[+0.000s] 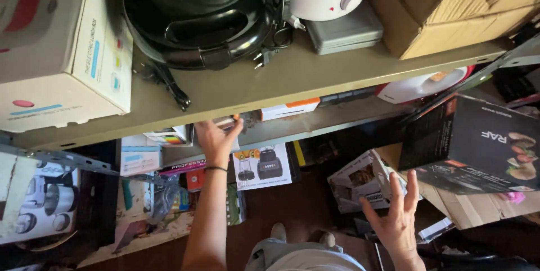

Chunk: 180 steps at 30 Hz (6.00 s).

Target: Unboxing and organizing small appliances on a storage shelf.

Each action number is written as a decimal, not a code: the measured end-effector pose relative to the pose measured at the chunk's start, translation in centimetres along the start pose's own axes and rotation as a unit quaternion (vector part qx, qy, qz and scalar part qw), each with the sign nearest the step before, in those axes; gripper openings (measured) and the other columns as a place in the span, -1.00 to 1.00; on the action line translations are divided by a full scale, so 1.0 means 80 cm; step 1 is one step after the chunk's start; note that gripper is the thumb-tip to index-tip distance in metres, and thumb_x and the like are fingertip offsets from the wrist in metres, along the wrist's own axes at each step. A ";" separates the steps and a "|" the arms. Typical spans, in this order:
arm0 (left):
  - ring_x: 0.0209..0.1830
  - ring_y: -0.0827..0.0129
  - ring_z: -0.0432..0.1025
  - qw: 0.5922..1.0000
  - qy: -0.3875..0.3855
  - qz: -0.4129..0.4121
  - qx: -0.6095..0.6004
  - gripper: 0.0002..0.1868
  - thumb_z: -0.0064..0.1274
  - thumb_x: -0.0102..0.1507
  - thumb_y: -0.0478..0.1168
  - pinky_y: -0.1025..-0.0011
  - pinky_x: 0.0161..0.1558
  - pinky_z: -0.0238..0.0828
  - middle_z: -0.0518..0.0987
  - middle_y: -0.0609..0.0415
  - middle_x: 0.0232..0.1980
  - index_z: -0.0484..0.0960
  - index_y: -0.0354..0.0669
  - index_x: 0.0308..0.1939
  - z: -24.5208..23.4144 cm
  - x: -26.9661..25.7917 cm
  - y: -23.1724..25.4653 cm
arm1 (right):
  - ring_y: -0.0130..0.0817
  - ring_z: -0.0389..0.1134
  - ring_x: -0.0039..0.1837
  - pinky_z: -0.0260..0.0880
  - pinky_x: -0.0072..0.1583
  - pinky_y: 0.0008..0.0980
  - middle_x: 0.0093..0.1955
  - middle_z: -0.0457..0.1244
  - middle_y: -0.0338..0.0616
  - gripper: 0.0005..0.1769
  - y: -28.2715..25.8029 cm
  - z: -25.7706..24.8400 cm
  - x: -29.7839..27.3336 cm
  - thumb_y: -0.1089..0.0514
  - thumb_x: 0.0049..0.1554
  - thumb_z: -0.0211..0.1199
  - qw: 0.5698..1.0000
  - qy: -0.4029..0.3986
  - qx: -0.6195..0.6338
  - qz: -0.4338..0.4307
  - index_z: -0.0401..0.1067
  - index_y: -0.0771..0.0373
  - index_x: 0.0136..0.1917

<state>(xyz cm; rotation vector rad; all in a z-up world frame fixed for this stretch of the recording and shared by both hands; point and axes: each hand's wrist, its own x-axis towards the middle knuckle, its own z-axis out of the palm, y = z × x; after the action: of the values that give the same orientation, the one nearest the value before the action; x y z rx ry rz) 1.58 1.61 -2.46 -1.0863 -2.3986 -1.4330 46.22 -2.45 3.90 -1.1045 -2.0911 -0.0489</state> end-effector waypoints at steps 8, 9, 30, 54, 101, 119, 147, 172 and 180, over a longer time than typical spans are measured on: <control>-0.01 -0.24 0.37 0.993 -0.021 0.074 0.091 -0.11 0.47 -0.14 0.21 -0.08 -0.08 0.43 0.38 -0.33 0.08 0.40 -0.30 -0.03 -0.004 -0.026 -0.021 | 0.51 -0.05 0.64 0.13 0.53 0.25 0.64 -0.17 0.56 0.08 0.008 0.001 -0.010 0.05 -0.04 0.47 1.000 0.013 -0.019 -0.009 0.03 0.32 0.61; 0.21 -0.30 0.26 0.993 -0.031 0.073 0.082 -0.01 0.47 -0.09 0.18 -0.10 0.15 0.30 0.29 -0.44 0.24 0.30 -0.28 0.18 -0.007 -0.033 -0.022 | 0.49 -0.06 0.65 0.13 0.53 0.26 0.65 -0.17 0.53 0.08 0.011 0.000 -0.012 0.06 -0.04 0.47 1.000 0.012 -0.022 -0.005 0.03 0.31 0.61; 0.08 -0.24 0.39 0.992 -0.039 0.064 0.101 0.15 0.40 -0.18 -0.05 0.00 0.12 0.36 0.51 -0.39 0.13 0.25 -0.36 0.44 -0.033 -0.036 -0.016 | 0.45 -0.08 0.66 0.04 0.57 0.12 0.66 -0.19 0.53 0.04 0.020 0.004 -0.013 0.04 -0.06 0.45 0.999 -0.006 0.032 0.003 0.07 0.30 0.57; 0.01 -0.18 0.50 0.971 -0.030 0.075 0.223 -0.04 0.32 -0.08 0.08 -0.04 -0.07 0.51 0.45 -0.32 0.34 0.41 -0.04 0.39 -0.021 -0.038 0.016 | 0.19 -0.10 0.68 0.07 0.51 0.03 0.72 -0.24 0.31 0.08 0.060 0.001 -0.051 -0.09 -0.07 0.48 0.998 -0.045 -0.028 0.034 0.06 0.08 0.61; 0.45 -0.09 0.32 0.872 -0.173 0.388 -0.244 -0.15 0.24 0.10 -0.10 -0.05 0.48 0.26 0.35 -0.25 0.42 0.30 -0.36 0.40 -0.243 -0.055 0.227 | 0.11 0.33 0.44 0.46 0.33 0.05 0.56 0.14 0.15 -0.04 -0.016 -0.038 0.081 0.05 0.08 0.30 0.714 -0.172 0.624 0.266 -0.05 0.25 0.63; 0.54 0.20 0.23 0.837 -0.398 0.174 -0.333 0.12 0.40 0.11 -0.18 0.29 0.27 0.52 0.10 -0.12 0.64 -0.05 -0.15 0.58 -0.095 -0.128 0.405 | -0.44 0.39 -0.26 0.48 -0.42 -0.52 -0.08 0.41 -0.11 -0.53 0.138 -0.123 0.154 0.20 0.13 0.34 0.755 -0.047 0.610 0.236 0.37 0.30 0.30; 0.48 -0.01 0.30 0.833 -0.307 0.390 -0.245 0.05 0.54 -0.08 -0.23 -0.31 0.59 -0.35 0.40 -0.11 0.43 0.27 -0.31 0.40 -0.029 -0.148 0.382 | -0.20 0.39 0.24 0.43 0.26 -0.35 0.29 0.26 0.10 -0.79 0.091 -0.102 0.150 0.26 0.27 0.16 0.925 0.063 0.376 0.009 0.39 0.26 0.18; 0.11 0.25 0.38 0.768 -0.285 0.566 0.093 0.28 0.60 -0.38 0.10 -0.20 0.41 0.06 0.47 0.11 0.15 0.35 -0.15 0.36 -0.045 -0.107 0.438 | -0.36 0.30 0.04 0.33 0.02 -0.47 0.00 0.20 -0.18 -0.77 0.091 -0.075 0.099 0.14 0.18 0.33 0.947 -0.021 0.302 0.104 0.58 0.17 0.11; 0.21 0.23 0.40 0.780 -0.334 0.527 0.051 0.19 0.56 -0.23 0.08 -0.15 0.38 0.04 0.50 0.06 0.27 0.33 -0.14 0.41 -0.029 -0.112 0.410 | -0.29 0.27 0.06 0.31 0.14 -0.36 0.00 0.18 -0.14 -0.78 0.092 -0.103 0.111 0.05 0.28 0.16 0.938 -0.076 0.334 0.045 0.55 0.18 0.01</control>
<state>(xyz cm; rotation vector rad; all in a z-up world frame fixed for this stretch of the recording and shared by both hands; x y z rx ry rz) 28.73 4.50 17.97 -2.5978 -1.4551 -0.5219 53.52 5.38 13.26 -0.7889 -1.9471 0.7584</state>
